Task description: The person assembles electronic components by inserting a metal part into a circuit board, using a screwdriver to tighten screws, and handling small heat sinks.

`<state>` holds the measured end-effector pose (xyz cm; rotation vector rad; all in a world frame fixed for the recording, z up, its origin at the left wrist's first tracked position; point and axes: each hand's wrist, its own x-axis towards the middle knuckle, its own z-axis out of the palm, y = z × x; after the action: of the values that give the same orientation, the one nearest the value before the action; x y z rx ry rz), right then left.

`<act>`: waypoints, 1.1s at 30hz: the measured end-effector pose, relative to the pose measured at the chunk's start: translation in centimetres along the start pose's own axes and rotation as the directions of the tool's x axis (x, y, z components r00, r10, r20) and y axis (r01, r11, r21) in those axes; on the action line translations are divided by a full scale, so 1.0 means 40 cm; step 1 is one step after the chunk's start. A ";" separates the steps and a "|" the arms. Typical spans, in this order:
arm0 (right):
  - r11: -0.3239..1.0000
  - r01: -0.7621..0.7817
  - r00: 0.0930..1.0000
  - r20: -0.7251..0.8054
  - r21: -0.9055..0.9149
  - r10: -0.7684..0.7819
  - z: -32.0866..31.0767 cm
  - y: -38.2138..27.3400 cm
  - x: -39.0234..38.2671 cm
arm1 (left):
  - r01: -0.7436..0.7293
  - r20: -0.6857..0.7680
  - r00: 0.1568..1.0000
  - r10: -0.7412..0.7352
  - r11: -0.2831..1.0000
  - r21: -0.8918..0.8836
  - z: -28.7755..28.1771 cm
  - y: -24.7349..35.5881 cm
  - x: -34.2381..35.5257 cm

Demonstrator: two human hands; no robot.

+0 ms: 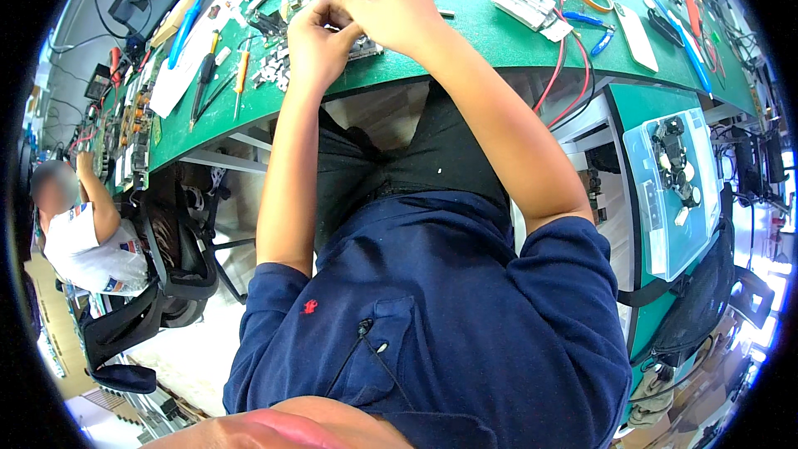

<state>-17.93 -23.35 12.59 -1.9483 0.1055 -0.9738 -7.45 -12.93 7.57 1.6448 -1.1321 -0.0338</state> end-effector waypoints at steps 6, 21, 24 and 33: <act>0.943 -0.105 0.994 0.037 0.317 0.099 0.000 0.027 0.002 | -0.062 -0.030 0.998 0.057 0.979 -0.196 0.005 -0.012 -0.010; 0.963 -0.043 0.994 -0.085 0.266 0.068 -0.083 0.025 0.024 | -0.100 -0.009 0.995 0.101 0.990 0.104 -0.040 -0.013 -0.012; 0.967 -0.038 0.975 -0.203 0.250 0.091 -0.131 0.059 0.019 | -0.224 0.201 0.966 0.162 0.913 0.341 -0.060 -0.004 -0.011; 0.963 0.167 0.900 -0.432 0.210 -0.061 -0.155 0.177 -0.045 | -0.220 0.222 0.964 0.150 0.915 0.339 -0.080 0.013 0.096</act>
<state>-21.19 -30.93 7.71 -1.5086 0.1115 -1.4116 -3.97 -13.14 11.19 1.8772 -1.5091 0.1508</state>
